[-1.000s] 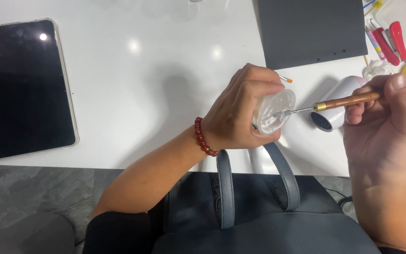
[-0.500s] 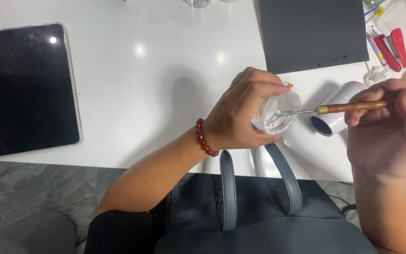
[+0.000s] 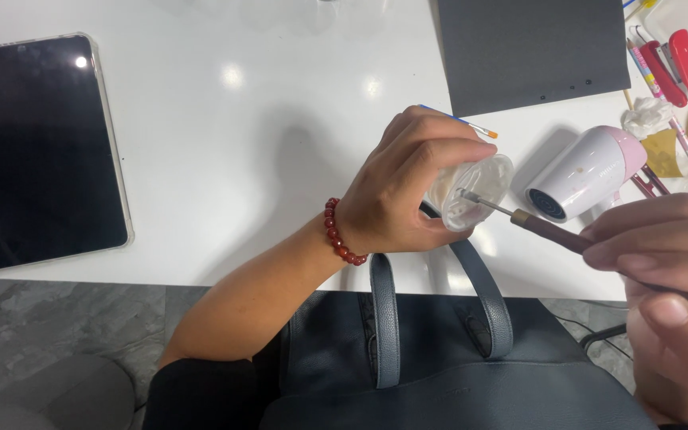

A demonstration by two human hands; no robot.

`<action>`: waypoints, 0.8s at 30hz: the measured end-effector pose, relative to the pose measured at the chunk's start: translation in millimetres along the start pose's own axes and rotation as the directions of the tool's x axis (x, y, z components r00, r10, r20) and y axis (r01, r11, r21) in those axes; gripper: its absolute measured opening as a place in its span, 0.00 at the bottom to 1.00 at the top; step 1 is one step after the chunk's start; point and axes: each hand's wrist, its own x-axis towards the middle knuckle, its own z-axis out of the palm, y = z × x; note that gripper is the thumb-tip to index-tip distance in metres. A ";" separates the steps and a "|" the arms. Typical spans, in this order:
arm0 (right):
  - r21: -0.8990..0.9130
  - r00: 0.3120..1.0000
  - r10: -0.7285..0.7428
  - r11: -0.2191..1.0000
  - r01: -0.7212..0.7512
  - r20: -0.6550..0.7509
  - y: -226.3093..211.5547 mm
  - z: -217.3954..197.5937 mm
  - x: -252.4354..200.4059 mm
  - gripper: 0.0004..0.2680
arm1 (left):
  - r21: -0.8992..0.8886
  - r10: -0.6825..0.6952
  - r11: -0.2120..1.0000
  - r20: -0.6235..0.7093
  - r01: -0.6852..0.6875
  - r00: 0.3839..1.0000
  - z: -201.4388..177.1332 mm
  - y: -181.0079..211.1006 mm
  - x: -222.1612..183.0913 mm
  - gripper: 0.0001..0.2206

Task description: Applying edge paint or adhesive to a leather bag handle and cleaning it.

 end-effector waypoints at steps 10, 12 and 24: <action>-0.195 0.959 -0.031 0.977 0.089 0.282 -37.8 6.4 24.6 0.05 | -0.022 0.045 0.999 0.022 -0.045 0.999 3.1 0.7 -1.5 0.29; -0.189 0.973 0.000 0.981 0.045 0.232 -29.7 3.2 13.1 0.05 | -0.031 0.045 0.999 0.030 -0.044 0.999 2.3 1.3 -1.7 0.28; -0.003 0.990 -0.039 0.999 0.040 0.138 1.9 -2.9 11.1 0.08 | -0.063 0.050 0.997 0.049 -0.047 0.998 2.6 1.3 -1.8 0.31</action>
